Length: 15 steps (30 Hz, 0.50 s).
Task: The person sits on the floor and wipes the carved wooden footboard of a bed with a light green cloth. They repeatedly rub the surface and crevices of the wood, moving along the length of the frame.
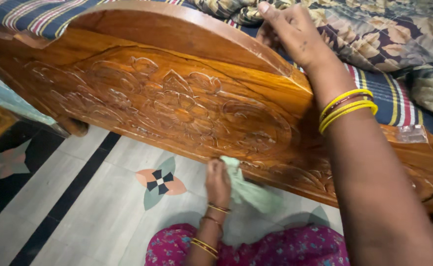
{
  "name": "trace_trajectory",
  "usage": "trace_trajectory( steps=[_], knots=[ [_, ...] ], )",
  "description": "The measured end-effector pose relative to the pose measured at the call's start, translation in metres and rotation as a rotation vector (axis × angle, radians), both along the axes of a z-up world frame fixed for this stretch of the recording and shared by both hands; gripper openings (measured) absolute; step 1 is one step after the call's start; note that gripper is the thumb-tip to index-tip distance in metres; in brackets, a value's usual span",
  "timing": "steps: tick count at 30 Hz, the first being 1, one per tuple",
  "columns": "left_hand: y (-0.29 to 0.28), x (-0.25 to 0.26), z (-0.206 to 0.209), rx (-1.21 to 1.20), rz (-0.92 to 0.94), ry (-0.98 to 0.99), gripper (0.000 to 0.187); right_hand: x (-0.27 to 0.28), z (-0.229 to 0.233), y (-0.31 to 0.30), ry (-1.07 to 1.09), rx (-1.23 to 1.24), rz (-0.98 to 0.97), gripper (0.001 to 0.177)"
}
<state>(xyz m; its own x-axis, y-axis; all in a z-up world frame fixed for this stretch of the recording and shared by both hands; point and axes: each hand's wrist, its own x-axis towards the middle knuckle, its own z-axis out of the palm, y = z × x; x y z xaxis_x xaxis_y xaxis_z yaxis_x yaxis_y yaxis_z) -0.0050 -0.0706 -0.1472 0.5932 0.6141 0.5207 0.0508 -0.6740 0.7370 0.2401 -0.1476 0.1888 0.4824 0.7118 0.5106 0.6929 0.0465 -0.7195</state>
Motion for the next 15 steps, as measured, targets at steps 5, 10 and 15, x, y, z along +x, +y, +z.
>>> trace_trajectory(
  steps=[5,10,15],
  knots=[
    [0.008,-0.007,0.015,0.004,-0.015,-0.024,0.028,-0.003,0.005,0.001,-0.018,-0.017,-0.024,0.065],
    [-0.031,0.008,-0.002,-0.080,-0.035,-0.088,0.047,0.000,0.002,0.000,-0.056,0.016,0.008,0.065],
    [-0.035,0.016,-0.022,-0.033,-0.120,-0.096,0.031,0.006,0.001,0.003,-0.037,-0.019,-0.014,0.065]
  ],
)
